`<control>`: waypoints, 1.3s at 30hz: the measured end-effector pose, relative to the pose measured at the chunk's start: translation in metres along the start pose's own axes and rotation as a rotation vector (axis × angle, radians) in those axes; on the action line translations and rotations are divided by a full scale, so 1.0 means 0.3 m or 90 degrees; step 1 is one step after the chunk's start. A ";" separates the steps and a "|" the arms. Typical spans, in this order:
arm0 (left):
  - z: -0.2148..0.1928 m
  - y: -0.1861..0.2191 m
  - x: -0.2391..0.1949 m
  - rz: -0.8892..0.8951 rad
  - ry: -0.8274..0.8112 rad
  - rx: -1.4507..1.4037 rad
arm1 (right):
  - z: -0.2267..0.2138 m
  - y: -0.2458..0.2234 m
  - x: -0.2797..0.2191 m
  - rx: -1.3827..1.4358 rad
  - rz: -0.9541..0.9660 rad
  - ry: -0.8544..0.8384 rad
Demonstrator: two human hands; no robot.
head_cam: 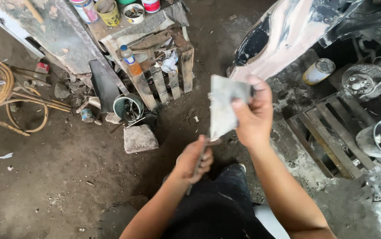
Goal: The person prepares a putty knife by scraping it with sandpaper, then scoops body filler from a can. They apply the filler to a car door frame and smooth it out using the putty knife and a sanding block.
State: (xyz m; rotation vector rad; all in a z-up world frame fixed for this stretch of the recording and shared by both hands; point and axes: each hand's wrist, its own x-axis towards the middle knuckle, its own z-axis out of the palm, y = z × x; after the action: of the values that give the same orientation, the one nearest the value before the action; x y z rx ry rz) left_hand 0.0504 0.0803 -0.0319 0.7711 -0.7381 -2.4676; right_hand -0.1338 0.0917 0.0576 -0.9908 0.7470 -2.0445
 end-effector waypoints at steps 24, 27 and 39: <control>-0.396 0.258 0.188 0.399 0.532 0.406 | -0.321 0.086 -0.111 -0.341 0.133 0.101; -0.212 0.246 0.098 0.259 0.384 -0.129 | -0.248 0.092 -0.107 -0.065 0.196 0.153; 0.041 -0.066 0.135 0.305 0.295 -0.321 | -0.045 0.157 -0.199 0.157 0.245 0.204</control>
State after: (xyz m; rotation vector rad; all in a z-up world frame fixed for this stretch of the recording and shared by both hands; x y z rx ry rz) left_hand 0.0078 0.0773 -0.0506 0.8068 -0.0940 -1.8235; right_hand -0.1022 0.1158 -0.0087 -0.3491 0.7573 -1.9105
